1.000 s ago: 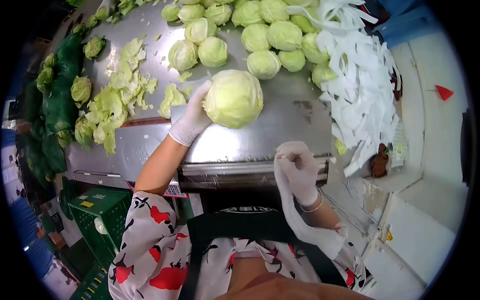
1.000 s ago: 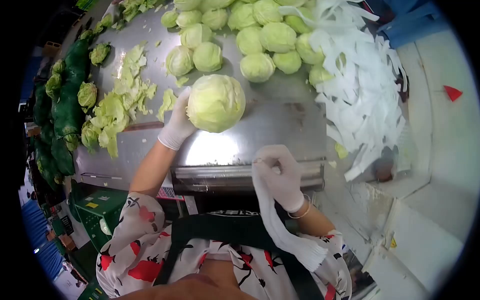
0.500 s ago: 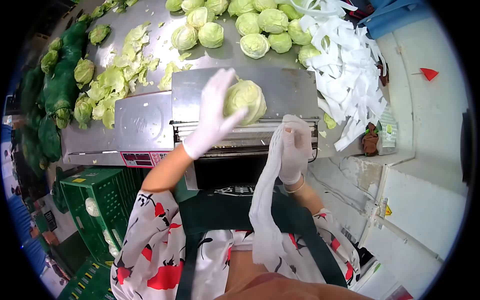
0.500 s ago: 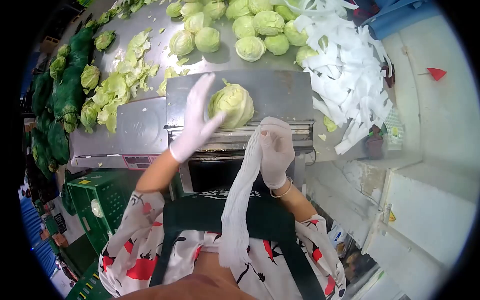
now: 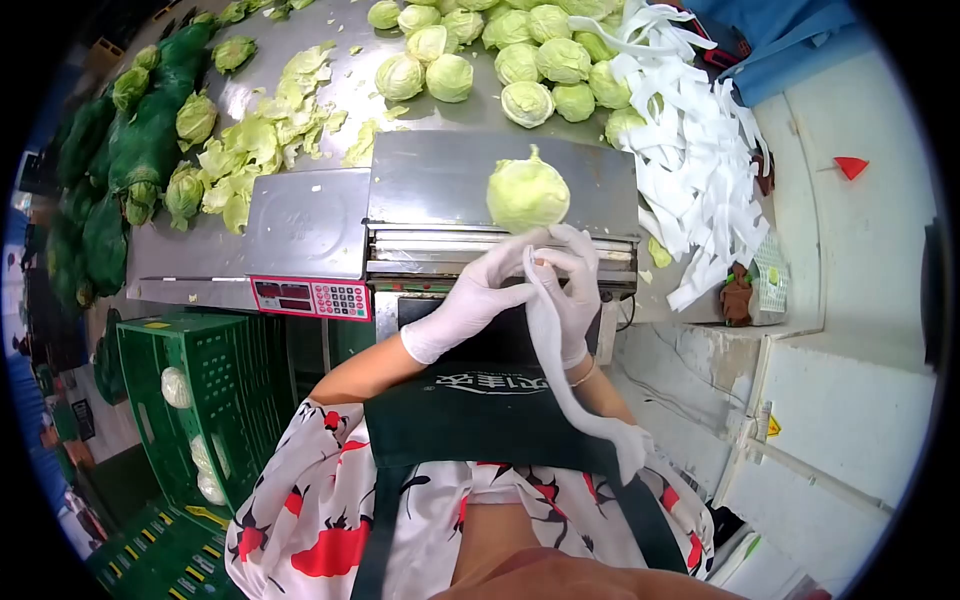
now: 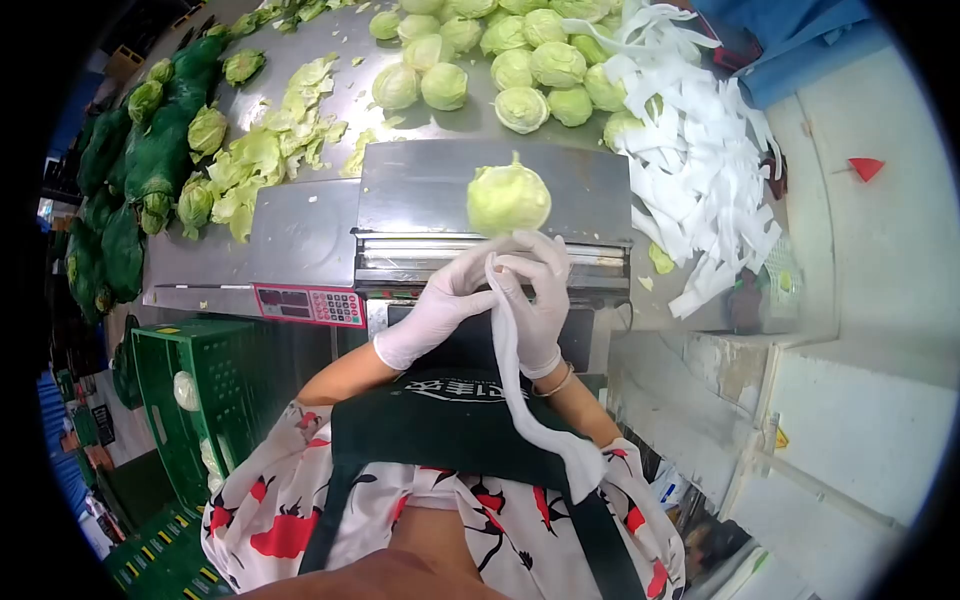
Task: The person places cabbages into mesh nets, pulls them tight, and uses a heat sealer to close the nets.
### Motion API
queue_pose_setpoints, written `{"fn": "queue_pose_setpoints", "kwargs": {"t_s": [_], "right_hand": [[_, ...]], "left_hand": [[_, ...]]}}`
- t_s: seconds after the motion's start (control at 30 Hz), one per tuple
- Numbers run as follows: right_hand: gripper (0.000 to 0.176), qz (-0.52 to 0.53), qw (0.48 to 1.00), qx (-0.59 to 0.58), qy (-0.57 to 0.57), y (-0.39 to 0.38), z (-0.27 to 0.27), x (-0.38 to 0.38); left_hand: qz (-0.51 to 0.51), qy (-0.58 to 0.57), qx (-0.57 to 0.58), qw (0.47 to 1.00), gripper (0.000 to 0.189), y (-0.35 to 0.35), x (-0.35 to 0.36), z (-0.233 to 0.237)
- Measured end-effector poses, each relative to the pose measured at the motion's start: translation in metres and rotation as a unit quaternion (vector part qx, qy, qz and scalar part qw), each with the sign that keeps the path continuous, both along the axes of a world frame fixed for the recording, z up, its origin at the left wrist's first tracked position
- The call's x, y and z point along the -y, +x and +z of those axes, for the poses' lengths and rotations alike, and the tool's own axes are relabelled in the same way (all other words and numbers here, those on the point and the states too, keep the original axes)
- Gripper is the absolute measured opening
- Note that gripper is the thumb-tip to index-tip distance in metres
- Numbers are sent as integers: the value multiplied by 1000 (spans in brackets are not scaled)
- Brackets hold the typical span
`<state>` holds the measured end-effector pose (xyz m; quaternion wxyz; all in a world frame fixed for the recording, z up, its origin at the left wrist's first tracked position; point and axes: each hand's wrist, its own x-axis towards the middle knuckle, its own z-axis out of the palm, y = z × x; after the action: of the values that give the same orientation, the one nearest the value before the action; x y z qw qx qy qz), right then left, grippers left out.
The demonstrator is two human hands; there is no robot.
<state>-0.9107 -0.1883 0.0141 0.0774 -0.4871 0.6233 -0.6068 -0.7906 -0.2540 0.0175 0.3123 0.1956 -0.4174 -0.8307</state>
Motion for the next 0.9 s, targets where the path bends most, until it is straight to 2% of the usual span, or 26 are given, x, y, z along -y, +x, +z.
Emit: {"fn": "queue_pose_setpoints", "kwargs": {"t_s": [0.03, 0.07, 0.1, 0.13, 0.17, 0.2, 0.23, 0.27, 0.3, 0.33, 0.37, 0.4, 0.43, 0.47, 0.5, 0.53, 0.57, 0.6, 0.63, 0.67, 0.7, 0.73, 0.77, 0.8, 0.83, 0.9], "right_hand": [[8, -4, 999, -47, 18, 2, 2, -1], [8, -10, 1000, -29, 6, -2, -5, -2], [12, -42, 998, 46, 5, -5, -18, -4], [13, -52, 971, 227, 64, -13, -12, -8], [15, -61, 907, 398, 120, -25, -6, -11], [18, -20, 976, 149, 157, -34, -8, -19], [24, 50, 974, 160, 151, -39, -13, -26], [31, 120, 966, 173, 148, -44, -15, -33], [33, 215, 912, 290, 192, -46, -17, -37], [35, 305, 833, 400, 231, -46, -17, -40], [37, 385, 730, 500, 263, -47, -15, -43], [35, 440, 682, 520, 267, -47, -10, -44], [34, 491, 631, 534, 273, -47, -6, -44], [31, 461, 720, 477, 205, -53, -6, -43], [29, 421, 796, 413, 133, -60, -6, -39], [30, 412, 781, 469, 38, -64, 1, -31], [31, 350, 768, 535, 48, -67, 3, -37], [30, 360, 748, 557, -5, -68, -5, -41], [29, 342, 747, 570, 1, -68, -12, -46], [28, 323, 746, 582, 5, -69, -20, -51], [26, 275, 762, 582, 69, -73, -23, -58], [24, 225, 771, 580, 134, -81, -29, -63], [18, 350, 783, 449, 249, -102, -36, -55], [18, 266, 859, 307, 310, -106, -45, -51], [17, 174, 904, 153, 360, -104, -47, -41], [20, -81, 958, 18, 273, -102, -55, -15]], "left_hand": [[-24, 1, 31, 999, 37, 4, -1, -7], [-49, 1, 61, 997, 38, 8, 1, -13], [-73, 2, 91, 993, 39, 11, 1, -17], [-47, -7, 61, 997, 29, 12, 0, -5], [-59, 5, 16, 998, 27, 15, 3, -14], [-72, 17, -29, 997, 25, 20, 11, -31], [-85, 30, -72, 993, 24, 23, 16, -27], [-94, 130, -131, 978, 28, 26, 17, -20], [-73, 179, -119, 974, 31, 30, 23, -16], [-71, 201, -118, 970, 33, 33, 27, -7], [-69, 223, -117, 965, 36, 37, 32, -2], [-111, 260, -111, 953, 38, 41, 37, -20], [-203, 240, -136, 940, 38, 44, 37, -17], [-274, 53, -33, 960, 36, 42, 30, -14], [-334, -136, 71, 930, 35, 41, 20, -10], [-390, -55, 166, 904, 36, 42, 12, -13], [-439, 26, 257, 861, 36, 42, 8, -19], [-395, -39, 224, 890, 40, 48, 17, -27], [-347, -103, 189, 913, 44, 53, 27, -32], [-191, 31, 26, 981, 53, 48, 18, -15], [-176, 97, -56, 978, 60, 47, 27, 2], [-155, 127, -59, 978, 58, 51, 28, -3], [-134, 157, -61, 977, 56, 58, 29, -9], [-126, 86, 13, 988, 51, 57, 33, -21], [-122, 17, 90, 988, 46, 57, 36, -32], [-46, -121, 275, 953, 42, 40, 44, -63]]}}
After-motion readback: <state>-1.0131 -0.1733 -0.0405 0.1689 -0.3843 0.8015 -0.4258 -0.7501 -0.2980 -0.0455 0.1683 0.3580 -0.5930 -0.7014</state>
